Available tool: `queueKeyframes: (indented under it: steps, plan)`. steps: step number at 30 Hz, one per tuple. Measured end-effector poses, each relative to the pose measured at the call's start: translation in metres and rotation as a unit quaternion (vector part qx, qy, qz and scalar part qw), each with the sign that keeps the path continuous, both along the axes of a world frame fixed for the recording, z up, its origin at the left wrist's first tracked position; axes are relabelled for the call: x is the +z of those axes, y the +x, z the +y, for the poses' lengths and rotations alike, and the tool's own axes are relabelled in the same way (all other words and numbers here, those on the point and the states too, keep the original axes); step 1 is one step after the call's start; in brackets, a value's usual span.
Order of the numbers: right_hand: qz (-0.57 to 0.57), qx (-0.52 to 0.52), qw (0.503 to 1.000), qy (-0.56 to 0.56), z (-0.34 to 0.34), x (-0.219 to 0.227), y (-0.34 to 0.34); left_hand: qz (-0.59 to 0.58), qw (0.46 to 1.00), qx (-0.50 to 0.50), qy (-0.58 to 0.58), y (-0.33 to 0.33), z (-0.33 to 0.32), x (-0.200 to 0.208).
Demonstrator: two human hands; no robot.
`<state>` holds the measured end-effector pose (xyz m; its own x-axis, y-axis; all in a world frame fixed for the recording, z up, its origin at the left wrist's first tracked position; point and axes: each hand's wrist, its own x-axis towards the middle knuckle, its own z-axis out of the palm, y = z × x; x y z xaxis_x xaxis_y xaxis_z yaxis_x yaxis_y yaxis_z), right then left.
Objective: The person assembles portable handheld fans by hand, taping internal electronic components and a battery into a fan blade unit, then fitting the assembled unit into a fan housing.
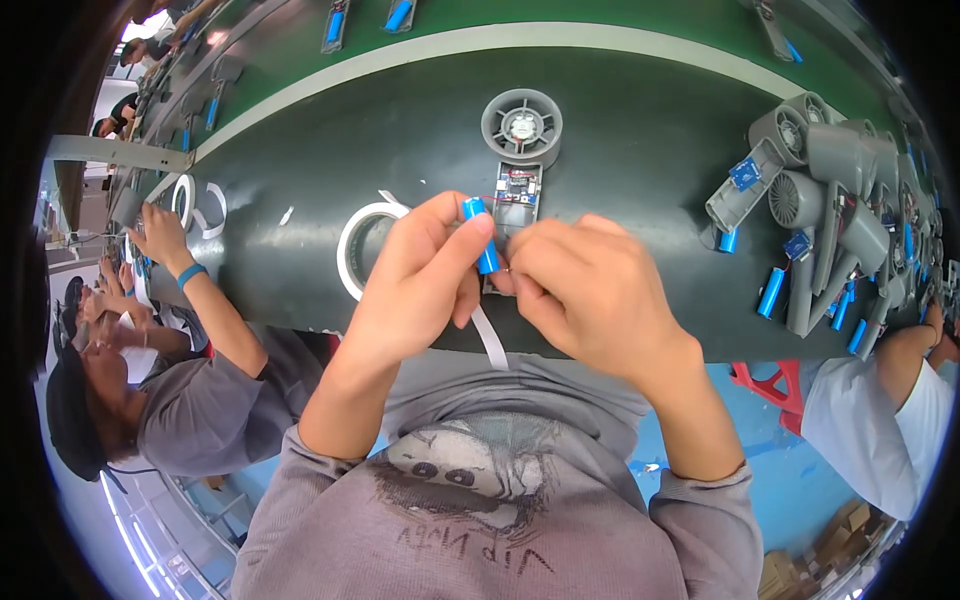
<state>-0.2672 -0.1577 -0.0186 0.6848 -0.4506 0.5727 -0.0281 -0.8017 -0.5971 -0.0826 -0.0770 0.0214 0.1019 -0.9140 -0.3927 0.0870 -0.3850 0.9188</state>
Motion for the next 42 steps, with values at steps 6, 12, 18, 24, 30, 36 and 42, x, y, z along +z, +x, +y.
queueKeyframes:
  steps: [6,12,18,24,30,36,42]
  plan:
    - [0.023,-0.003,0.953,0.303,0.005,0.006,0.004,-0.032,0.999,-0.027,0.014,0.007,0.0,0.002]
    - [0.031,0.039,0.95,0.308,-0.009,0.001,0.002,-0.106,0.993,-0.004,-0.048,0.006,0.017,0.005]
    - [0.054,0.027,0.956,0.288,-0.009,-0.005,0.001,-0.539,0.824,-0.003,-0.173,0.035,0.066,-0.013]
    - [0.056,0.034,0.957,0.281,-0.007,-0.011,0.003,-0.564,0.802,-0.08,-0.178,0.044,0.085,-0.012]
    - [0.047,0.042,0.951,0.303,-0.008,-0.011,0.002,-0.528,0.81,-0.102,-0.236,0.041,0.087,-0.018]
    - [0.039,0.061,0.947,0.312,-0.011,-0.012,0.0,-0.518,0.802,-0.138,-0.264,0.044,0.083,-0.016]
    - [0.052,0.073,0.952,0.291,-0.01,-0.012,0.0,-0.509,0.793,-0.193,-0.274,0.048,0.079,-0.01]
